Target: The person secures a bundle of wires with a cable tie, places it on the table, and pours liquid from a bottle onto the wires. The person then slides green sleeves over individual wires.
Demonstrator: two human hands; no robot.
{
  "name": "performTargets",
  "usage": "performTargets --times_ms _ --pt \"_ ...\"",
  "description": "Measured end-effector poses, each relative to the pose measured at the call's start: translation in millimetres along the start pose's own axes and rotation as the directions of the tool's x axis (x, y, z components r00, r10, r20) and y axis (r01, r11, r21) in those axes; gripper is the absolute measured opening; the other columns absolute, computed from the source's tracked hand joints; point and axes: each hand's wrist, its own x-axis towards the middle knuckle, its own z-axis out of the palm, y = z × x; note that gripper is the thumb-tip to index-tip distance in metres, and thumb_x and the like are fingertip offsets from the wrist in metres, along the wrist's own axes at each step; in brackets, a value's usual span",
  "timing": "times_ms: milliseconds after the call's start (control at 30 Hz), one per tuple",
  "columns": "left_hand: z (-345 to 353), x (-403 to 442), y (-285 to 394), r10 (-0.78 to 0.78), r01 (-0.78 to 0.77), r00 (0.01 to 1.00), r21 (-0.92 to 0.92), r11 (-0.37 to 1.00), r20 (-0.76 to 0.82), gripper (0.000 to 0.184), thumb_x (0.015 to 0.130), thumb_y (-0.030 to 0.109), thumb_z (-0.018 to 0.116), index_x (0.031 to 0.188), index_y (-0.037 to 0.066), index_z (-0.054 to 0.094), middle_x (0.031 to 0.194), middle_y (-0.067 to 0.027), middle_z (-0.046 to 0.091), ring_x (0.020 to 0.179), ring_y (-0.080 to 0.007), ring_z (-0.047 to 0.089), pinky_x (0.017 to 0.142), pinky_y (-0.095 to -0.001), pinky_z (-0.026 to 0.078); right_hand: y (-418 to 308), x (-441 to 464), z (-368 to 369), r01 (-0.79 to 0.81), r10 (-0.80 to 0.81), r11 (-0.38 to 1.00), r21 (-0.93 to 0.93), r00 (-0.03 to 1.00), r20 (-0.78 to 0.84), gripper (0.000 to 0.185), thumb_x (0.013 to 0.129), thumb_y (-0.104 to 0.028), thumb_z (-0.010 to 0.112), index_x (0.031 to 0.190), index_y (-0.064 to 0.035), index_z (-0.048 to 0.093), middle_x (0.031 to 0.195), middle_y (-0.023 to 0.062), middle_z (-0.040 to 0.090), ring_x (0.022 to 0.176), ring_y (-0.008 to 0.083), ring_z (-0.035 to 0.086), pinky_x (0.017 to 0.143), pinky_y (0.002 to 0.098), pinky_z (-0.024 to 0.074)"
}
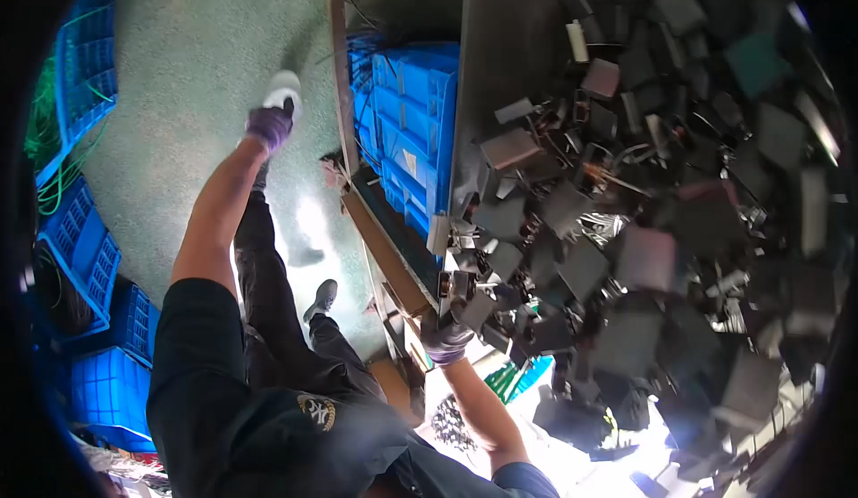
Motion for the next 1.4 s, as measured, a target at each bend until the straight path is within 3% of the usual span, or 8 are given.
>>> performTargets --times_ms 433,467,700,867,933,1067,1200,1400 --pt "33.6 -294.9 21.0 0.197 -0.208 0.927 0.002 0.978 -0.318 0.052 0.078 0.044 0.054 0.12 0.013 0.05 0.078 -0.0127 0.065 0.071 -0.0331 0.062 0.063 -0.0458 0.047 -3.4 11.0 -32.2 0.041 -0.018 0.994 0.103 0.976 -0.215 0.044 0.065 -0.011 0.068 0.106 -0.0055 0.052 0.111 0.0138 0.051 0.102 0.0347 0.049 0.086 0.0477 0.0389" --pt "74.1 -306.8 21.7 0.1 -0.279 0.907 -0.406 0.87 -0.41 0.05 0.075 0.043 0.056 0.116 0.013 0.053 0.074 -0.0117 0.064 0.066 -0.0314 0.061 0.057 -0.0437 0.047 0.5 4.4 -31.8 0.041 -0.018 0.995 0.096 0.972 -0.236 0.048 0.064 -0.013 0.07 0.107 -0.0058 0.052 0.111 0.0135 0.051 0.103 0.0352 0.049 0.086 0.0471 0.039" --pt "-163.0 -494.8 196.4 0.651 -0.575 0.689 0.306 0.759 -0.318 0.028 0.073 0.038 0.059 0.088 0.014 0.056 0.059 -0.0094 0.059 0.053 -0.0302 0.058 0.048 -0.0437 0.044 16.3 -23.0 -70.9 -0.025 0.026 0.95 0.311 1.0 0.003 0.069 0.066 -0.033 0.07 0.125 -0.0091 0.044 0.124 0.0159 0.044 0.117 0.0356 0.04 0.096 0.0453 0.0341" --pt "-248.7 -593.3 327.1 0.817 -0.63 0.533 0.542 0.557 -0.22 0.035 0.071 0.032 0.067 0.097 0.009 0.061 0.065 -0.0086 0.06 0.056 -0.027 0.059 0.052 -0.0406 0.047 -13.4 -84.0 -181.5 0.19 -0.302 0.74 0.645 0.951 0.067 0.097 0.053 -0.034 0.082 0.131 -0.0038 0.033 0.125 0.02 0.042 0.116 0.0357 0.042 0.099 0.0412 0.0353" --pt "-267.1 -614.1 368.8 0.893 -0.805 0.229 0.439 0.398 -0.389 0.039 0.069 0.032 0.07 0.098 0.007 0.062 0.065 -0.0107 0.06 0.057 -0.0288 0.06 0.055 -0.0388 0.05 -18.2 -101.9 -208.8 0.317 -0.3 0.532 0.785 0.938 -0.175 0.102 0.05 -0.028 0.084 0.133 -0.005 0.029 0.125 0.0189 0.042 0.114 0.0329 0.045 0.099 0.0398 0.0361" --pt "-302.0 -637.4 470.2 0.819 -0.724 0.225 0.471 0.503 -0.528 0.057 0.063 0.03 0.076 0.108 0.001 0.058 0.067 -0.0099 0.06 0.064 -0.0219 0.062 0.061 -0.0354 0.051 11.7 -114.3 -255.8 0.219 -0.144 -0.302 0.928 0.952 -0.271 0.099 0.055 -0.02 0.082 0.135 -0.0047 0.026 0.127 0.01 0.043 0.116 0.022 0.044 0.101 0.0353 0.035" --pt "-289.6 -577.1 518.2 0.626 -0.962 0.162 0.018 0.271 -0.763 0.092 0.062 0.051 0.075 0.13 0.001 0.039 0.089 -0.0071 0.053 0.078 -0.0186 0.053 0.074 -0.0332 0.047 69.1 -137.6 -302.5 0.431 0.284 0.095 0.897 0.852 -0.439 0.092 0.065 -0.029 0.079 0.136 -0.0024 0.028 0.128 0.0092 0.044 0.119 0.0176 0.042 0.101 0.0334 0.0337" --pt "-166.1 -429.1 554.2 0.76 -0.633 0.53 -0.771 0.06 -0.376 0.08 0.073 0.05 0.068 0.129 0.001 0.038 0.123 -0.0105 0.05 0.112 -0.0214 0.049 0.097 -0.0353 0.039 163.9 -128.8 -290.8 0.24 0.552 -0.065 0.969 0.817 -0.166 0.095 0.068 -0.023 0.077 0.138 0.0028 0.019 0.125 0.013 0.047 0.115 0.0205 0.044 0.099 0.0331 0.0364"
